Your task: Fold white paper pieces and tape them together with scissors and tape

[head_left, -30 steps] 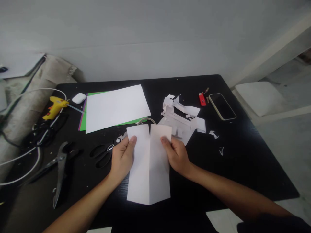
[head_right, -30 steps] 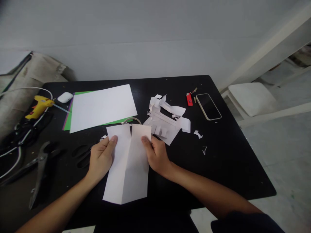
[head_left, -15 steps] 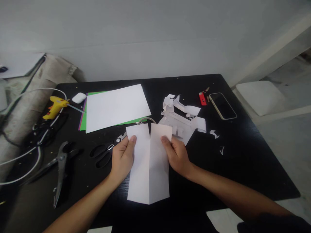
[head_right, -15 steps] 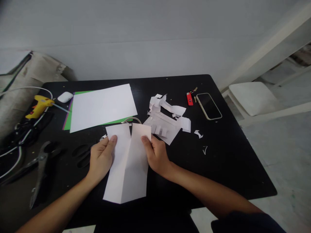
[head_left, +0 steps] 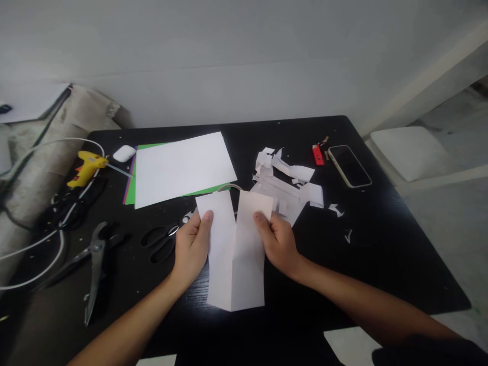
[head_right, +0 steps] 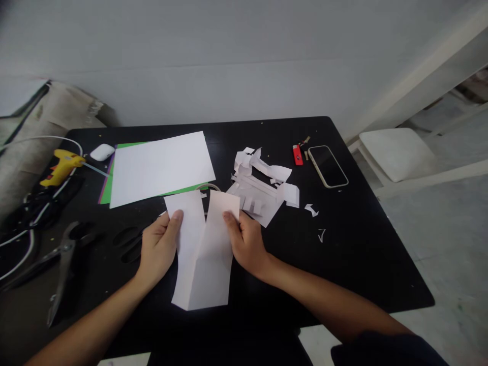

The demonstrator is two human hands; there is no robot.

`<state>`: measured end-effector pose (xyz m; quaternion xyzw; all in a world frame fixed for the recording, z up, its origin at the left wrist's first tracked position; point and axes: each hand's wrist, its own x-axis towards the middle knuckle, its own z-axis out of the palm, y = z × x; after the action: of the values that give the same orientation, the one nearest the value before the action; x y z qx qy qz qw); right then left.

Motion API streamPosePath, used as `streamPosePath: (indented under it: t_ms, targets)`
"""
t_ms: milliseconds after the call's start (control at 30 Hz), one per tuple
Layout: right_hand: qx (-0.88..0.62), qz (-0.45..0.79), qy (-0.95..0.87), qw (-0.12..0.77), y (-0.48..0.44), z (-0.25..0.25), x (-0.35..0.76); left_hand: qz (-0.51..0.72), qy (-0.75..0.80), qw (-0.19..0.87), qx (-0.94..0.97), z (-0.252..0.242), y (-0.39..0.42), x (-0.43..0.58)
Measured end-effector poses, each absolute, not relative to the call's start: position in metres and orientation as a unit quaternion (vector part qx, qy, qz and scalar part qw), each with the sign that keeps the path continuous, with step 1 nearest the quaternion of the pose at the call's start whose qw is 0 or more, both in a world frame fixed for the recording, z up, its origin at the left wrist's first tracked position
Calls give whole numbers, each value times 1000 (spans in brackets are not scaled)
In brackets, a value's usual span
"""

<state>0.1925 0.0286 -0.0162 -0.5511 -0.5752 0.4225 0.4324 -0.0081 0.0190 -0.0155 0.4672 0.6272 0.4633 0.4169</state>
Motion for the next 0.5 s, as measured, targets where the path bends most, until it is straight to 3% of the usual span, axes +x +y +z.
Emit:
streamPosePath:
  t_ms: [267,500]
  targets:
    - [-558,453,-535,445,33,-21,194,427,601,507,446,-10,22,-9]
    - [-481,547,-518,448,31,-16,194,433,635,369,523,-18,20,-16]
